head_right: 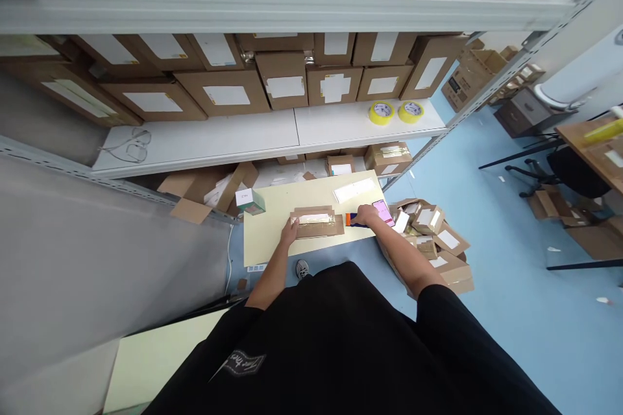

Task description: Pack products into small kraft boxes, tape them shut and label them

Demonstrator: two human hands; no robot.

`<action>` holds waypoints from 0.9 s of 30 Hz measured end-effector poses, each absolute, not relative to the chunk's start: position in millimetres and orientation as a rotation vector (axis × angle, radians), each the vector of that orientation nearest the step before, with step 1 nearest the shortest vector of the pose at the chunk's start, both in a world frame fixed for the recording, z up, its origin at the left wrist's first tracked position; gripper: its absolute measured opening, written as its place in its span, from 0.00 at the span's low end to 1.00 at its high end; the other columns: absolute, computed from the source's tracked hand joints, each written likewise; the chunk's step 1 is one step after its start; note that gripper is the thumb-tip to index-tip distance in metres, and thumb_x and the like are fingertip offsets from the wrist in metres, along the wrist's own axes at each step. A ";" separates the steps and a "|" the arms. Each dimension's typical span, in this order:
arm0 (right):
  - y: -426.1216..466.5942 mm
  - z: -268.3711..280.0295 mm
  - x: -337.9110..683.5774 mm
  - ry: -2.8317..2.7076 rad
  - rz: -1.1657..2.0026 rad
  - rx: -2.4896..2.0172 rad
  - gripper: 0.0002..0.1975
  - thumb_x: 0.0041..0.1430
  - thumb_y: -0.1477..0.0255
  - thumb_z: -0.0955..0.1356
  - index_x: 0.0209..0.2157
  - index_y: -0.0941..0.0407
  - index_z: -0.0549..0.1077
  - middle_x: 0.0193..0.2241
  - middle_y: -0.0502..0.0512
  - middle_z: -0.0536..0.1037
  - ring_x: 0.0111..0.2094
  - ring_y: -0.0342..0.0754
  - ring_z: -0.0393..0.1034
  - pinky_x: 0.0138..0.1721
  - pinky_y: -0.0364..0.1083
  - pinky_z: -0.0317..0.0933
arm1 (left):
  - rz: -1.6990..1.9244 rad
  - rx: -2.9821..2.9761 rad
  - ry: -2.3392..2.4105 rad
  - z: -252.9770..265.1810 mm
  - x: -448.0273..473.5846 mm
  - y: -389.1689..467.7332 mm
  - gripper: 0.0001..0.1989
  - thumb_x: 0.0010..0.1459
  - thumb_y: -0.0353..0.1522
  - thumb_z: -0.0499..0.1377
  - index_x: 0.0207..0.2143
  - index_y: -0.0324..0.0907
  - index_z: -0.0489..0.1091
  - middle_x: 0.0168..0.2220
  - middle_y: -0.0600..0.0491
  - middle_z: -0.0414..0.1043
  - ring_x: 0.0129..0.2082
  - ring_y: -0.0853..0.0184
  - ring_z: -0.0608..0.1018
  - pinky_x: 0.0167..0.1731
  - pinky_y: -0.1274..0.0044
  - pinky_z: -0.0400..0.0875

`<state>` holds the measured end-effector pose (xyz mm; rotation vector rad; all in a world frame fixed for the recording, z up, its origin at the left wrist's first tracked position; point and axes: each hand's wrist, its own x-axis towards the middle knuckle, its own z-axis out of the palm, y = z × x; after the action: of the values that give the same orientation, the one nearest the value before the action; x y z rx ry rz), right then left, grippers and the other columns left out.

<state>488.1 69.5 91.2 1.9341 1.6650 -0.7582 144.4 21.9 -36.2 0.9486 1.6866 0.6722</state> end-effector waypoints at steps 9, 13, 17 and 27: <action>34.7 24.9 432.0 1.652 -0.807 2.100 0.23 0.65 0.56 0.70 0.50 0.60 0.80 0.48 0.74 0.83 0.51 0.63 0.79 0.46 0.50 0.69 | 0.635 0.979 1.691 -37.8 142.1 25.5 0.33 0.61 0.53 0.63 0.62 0.45 0.70 0.60 0.41 0.76 0.62 0.47 0.75 0.62 0.63 0.66; 19.4 12.0 465.9 1.437 -0.829 2.377 0.29 0.72 0.53 0.61 0.59 0.61 0.73 0.51 0.72 0.81 0.52 0.60 0.78 0.49 0.51 0.67 | 0.628 0.982 1.722 -41.6 142.5 26.0 0.34 0.60 0.55 0.62 0.62 0.47 0.70 0.60 0.42 0.76 0.62 0.47 0.75 0.61 0.63 0.67; 20.1 14.2 496.7 1.385 -0.861 2.392 0.21 0.70 0.65 0.64 0.57 0.63 0.75 0.54 0.75 0.79 0.56 0.60 0.75 0.52 0.50 0.64 | 0.655 0.999 1.720 -41.1 143.0 26.1 0.33 0.62 0.54 0.62 0.62 0.46 0.70 0.60 0.41 0.76 0.61 0.48 0.76 0.60 0.64 0.67; 10.6 28.1 417.1 1.713 -1.431 2.328 0.21 0.74 0.61 0.60 0.56 0.54 0.77 0.54 0.59 0.82 0.56 0.55 0.75 0.54 0.45 0.65 | 0.530 0.927 1.940 -33.6 150.1 21.6 0.38 0.61 0.53 0.63 0.66 0.42 0.65 0.59 0.38 0.77 0.63 0.45 0.74 0.59 0.63 0.66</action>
<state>417.1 10.6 28.1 2.3281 1.7132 -1.4313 150.1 21.6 -33.6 0.9266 1.9398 0.5302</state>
